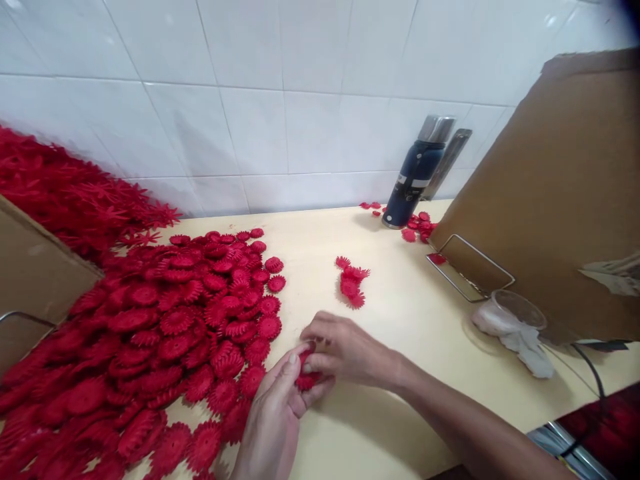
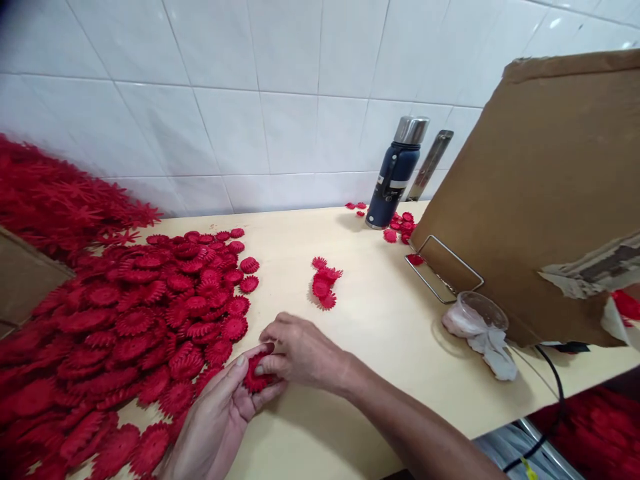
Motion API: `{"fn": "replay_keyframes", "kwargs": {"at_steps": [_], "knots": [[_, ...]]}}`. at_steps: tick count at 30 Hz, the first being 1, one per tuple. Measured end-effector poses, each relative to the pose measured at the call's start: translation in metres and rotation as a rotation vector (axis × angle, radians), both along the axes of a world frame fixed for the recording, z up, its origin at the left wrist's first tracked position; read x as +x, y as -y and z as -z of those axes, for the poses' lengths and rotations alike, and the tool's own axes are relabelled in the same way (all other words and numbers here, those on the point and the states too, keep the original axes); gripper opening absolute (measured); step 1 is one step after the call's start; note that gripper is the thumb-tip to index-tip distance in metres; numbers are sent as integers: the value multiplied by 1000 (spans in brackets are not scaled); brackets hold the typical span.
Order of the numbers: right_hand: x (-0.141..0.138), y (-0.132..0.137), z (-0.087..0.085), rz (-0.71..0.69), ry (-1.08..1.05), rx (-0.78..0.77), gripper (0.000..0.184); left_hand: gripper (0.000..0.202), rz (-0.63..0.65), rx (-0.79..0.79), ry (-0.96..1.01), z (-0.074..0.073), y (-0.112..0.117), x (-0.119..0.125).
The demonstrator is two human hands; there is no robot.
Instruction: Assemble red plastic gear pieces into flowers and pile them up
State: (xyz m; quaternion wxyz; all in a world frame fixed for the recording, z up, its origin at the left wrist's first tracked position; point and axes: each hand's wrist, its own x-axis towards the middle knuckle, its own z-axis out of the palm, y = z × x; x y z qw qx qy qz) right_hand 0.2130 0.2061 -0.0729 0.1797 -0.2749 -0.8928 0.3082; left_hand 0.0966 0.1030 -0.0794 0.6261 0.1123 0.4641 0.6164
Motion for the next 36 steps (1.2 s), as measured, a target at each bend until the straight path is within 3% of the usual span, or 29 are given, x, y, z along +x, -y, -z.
{"fn": "replay_keyframes", "kwargs": {"at_steps": [2,6,13,19,26,29,31,33,36], "knots": [[-7,12,9,-38,-38,-23,10,27,19,8,-11,2,-1,1],[-5,19,22,4,-56,83,17,23,91,49,-46,5,-1,2],[3,25,9,-44,-79,0,26,17,9,58,-14,4,3,6],[2,26,17,-43,-113,40,3,16,102,105,-23,3,7,5],[-1,33,23,-24,-74,152,30,19,124,132,-89,9,7,9],[4,23,22,99,-32,193,32,19,126,66,-164,9,7,9],[16,4,20,266,26,286,32,20,112,5,-188,8,8,7],[35,-21,19,484,148,407,29,22,83,-32,-184,8,9,5],[62,-46,16,606,364,496,26,23,58,-46,-156,7,9,2]]}}
